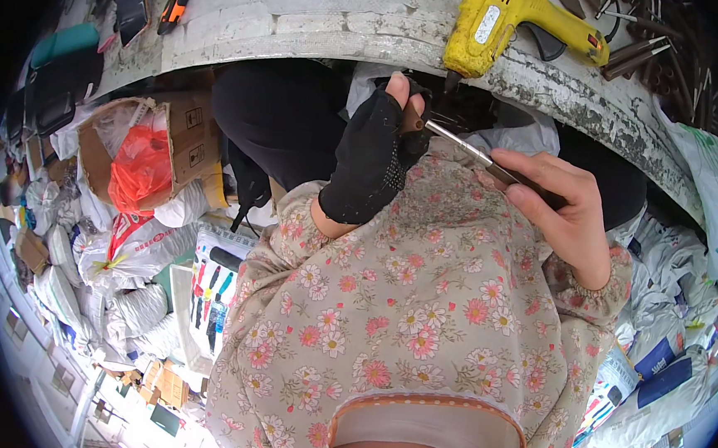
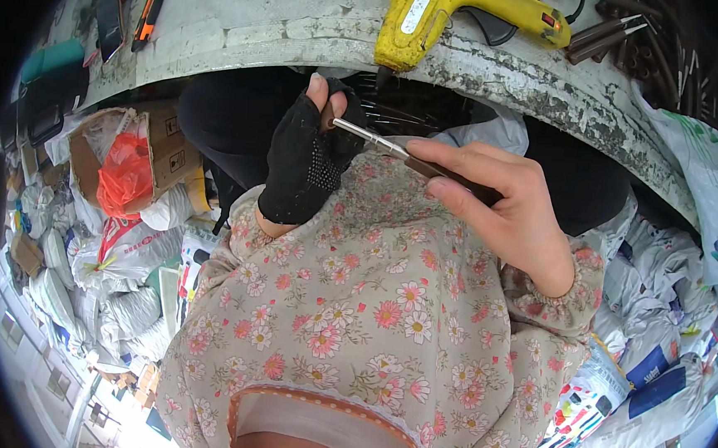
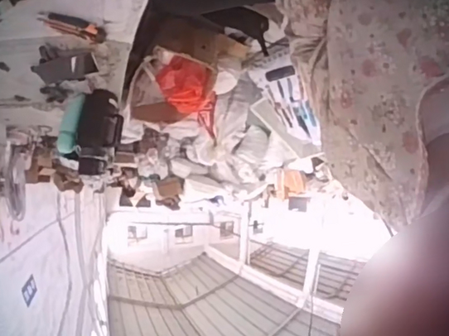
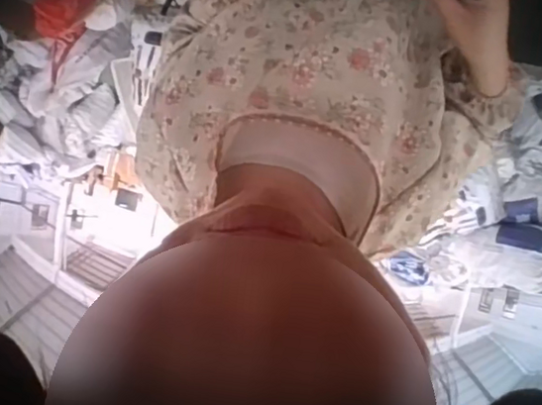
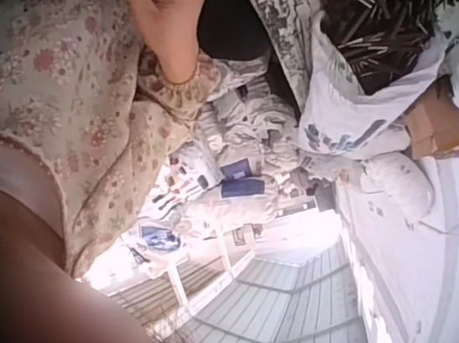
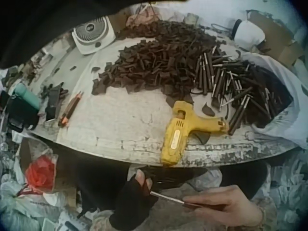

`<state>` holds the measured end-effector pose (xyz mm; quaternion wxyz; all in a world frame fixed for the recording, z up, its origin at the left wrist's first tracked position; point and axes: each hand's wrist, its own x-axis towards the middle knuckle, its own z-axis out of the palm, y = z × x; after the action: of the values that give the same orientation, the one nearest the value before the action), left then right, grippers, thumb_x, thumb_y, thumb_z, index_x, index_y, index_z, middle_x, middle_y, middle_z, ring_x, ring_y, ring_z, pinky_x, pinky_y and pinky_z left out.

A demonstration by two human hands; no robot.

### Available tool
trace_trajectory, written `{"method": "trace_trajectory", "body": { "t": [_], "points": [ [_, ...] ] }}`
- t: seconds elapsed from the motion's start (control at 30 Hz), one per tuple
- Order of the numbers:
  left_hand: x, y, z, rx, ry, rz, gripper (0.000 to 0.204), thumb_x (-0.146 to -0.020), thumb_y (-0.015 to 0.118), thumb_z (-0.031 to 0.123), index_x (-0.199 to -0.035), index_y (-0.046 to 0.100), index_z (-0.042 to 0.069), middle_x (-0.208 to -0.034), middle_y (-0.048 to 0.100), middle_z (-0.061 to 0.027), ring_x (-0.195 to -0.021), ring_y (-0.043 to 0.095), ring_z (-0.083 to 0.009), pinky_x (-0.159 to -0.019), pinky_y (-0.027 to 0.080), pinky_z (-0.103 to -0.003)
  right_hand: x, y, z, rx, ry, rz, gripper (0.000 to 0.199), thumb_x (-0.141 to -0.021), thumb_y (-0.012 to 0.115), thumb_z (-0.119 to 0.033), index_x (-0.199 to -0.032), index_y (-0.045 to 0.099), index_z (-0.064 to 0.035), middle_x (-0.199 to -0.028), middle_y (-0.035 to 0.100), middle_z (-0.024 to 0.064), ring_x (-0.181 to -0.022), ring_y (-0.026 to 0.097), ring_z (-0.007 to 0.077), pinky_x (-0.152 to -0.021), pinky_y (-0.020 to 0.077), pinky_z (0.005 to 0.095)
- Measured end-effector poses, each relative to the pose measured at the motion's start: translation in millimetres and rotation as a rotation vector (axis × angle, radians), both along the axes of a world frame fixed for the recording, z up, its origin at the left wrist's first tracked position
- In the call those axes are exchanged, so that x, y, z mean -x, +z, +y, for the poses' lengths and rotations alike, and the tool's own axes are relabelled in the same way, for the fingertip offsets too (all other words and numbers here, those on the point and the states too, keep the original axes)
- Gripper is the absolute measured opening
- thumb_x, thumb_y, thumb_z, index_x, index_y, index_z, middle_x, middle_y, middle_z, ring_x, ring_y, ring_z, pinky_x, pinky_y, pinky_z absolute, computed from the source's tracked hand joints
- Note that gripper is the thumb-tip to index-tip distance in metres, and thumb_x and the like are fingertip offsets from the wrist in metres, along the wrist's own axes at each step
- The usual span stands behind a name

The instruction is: Apply hot glue to small plastic components and assemble them.

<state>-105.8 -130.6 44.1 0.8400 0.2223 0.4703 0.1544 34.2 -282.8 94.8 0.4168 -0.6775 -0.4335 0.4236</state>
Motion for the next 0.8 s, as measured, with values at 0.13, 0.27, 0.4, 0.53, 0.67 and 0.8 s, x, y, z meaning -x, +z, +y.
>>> {"method": "trace_trajectory", "body": {
  "t": [0.13,0.27,0.4,0.53,0.67,0.8],
  "points": [
    [3.5,-15.3,-5.9,-0.46,-0.019,0.073,0.025,-0.095,0.045,0.03,-0.08,0.051,0.01,-0.068,0.046,0.004,-0.059,0.041,-0.0033,-0.05,0.033,-0.02,4.5,10.3,4.0,0.028,0.008,-0.06,0.032,-0.078,0.063,-0.005,-0.11,0.063,-0.0069,-0.075,0.06,0.0089,-0.062,0.053,0.0181,-0.057,0.0422,0.0279],
    [11.8,8.4,1.5,-0.756,-0.223,-0.016,0.026,-0.094,0.046,0.022,-0.081,0.053,0.001,-0.065,0.05,-0.0011,-0.061,0.05,-0.0072,-0.053,0.04,-0.022,9.6,25.3,5.9,0.022,0.084,-0.214,0.035,-0.075,0.063,-0.001,-0.11,0.062,-0.0071,-0.07,0.054,0.0087,-0.058,0.052,0.0194,-0.052,0.0422,0.0287],
    [11.0,14.9,0.6,-0.821,-0.298,0.018,0.025,-0.094,0.046,0.022,-0.08,0.053,0.002,-0.064,0.05,-0.001,-0.059,0.049,-0.0069,-0.055,0.039,-0.022,18.4,35.3,14.1,0.05,0.115,-0.312,0.038,-0.075,0.062,0.004,-0.111,0.061,-0.0068,-0.071,0.052,0.0082,-0.055,0.049,0.0168,-0.05,0.0395,0.0263],
    [5.7,-5.9,1.0,-0.773,-0.274,0.053,0.025,-0.094,0.047,0.022,-0.082,0.054,0.002,-0.063,0.051,-0.001,-0.06,0.05,-0.0071,-0.056,0.039,-0.022,14.1,16.4,20.4,0.053,0.1,-0.322,0.033,-0.076,0.062,-0.001,-0.108,0.062,-0.0076,-0.068,0.05,0.0088,-0.056,0.052,0.0221,-0.05,0.0431,0.0303],
    [17.4,-13.5,8.0,-0.81,-0.466,-0.021,0.016,-0.09,0.053,0.017,-0.088,0.057,0.001,-0.072,0.054,-0.002,-0.064,0.051,-0.0078,-0.06,0.041,-0.023,7.7,-5.8,16.6,0.034,0.082,-0.236,0.031,-0.076,0.063,-0.004,-0.107,0.062,-0.0071,-0.071,0.058,0.0108,-0.06,0.055,0.0232,-0.055,0.0446,0.0314],
    [27.2,-21.5,35.4,-1.093,-0.858,-0.264,0.017,-0.086,0.058,0.011,-0.101,0.059,0.002,-0.087,0.057,-0.0041,-0.08,0.057,-0.0097,-0.07,0.045,-0.024,9.3,-16.5,15.1,0.015,0.046,-0.133,0.029,-0.076,0.064,-0.007,-0.105,0.063,-0.0065,-0.079,0.064,0.0123,-0.064,0.058,0.0238,-0.059,0.0452,0.0309]
  ]
}}
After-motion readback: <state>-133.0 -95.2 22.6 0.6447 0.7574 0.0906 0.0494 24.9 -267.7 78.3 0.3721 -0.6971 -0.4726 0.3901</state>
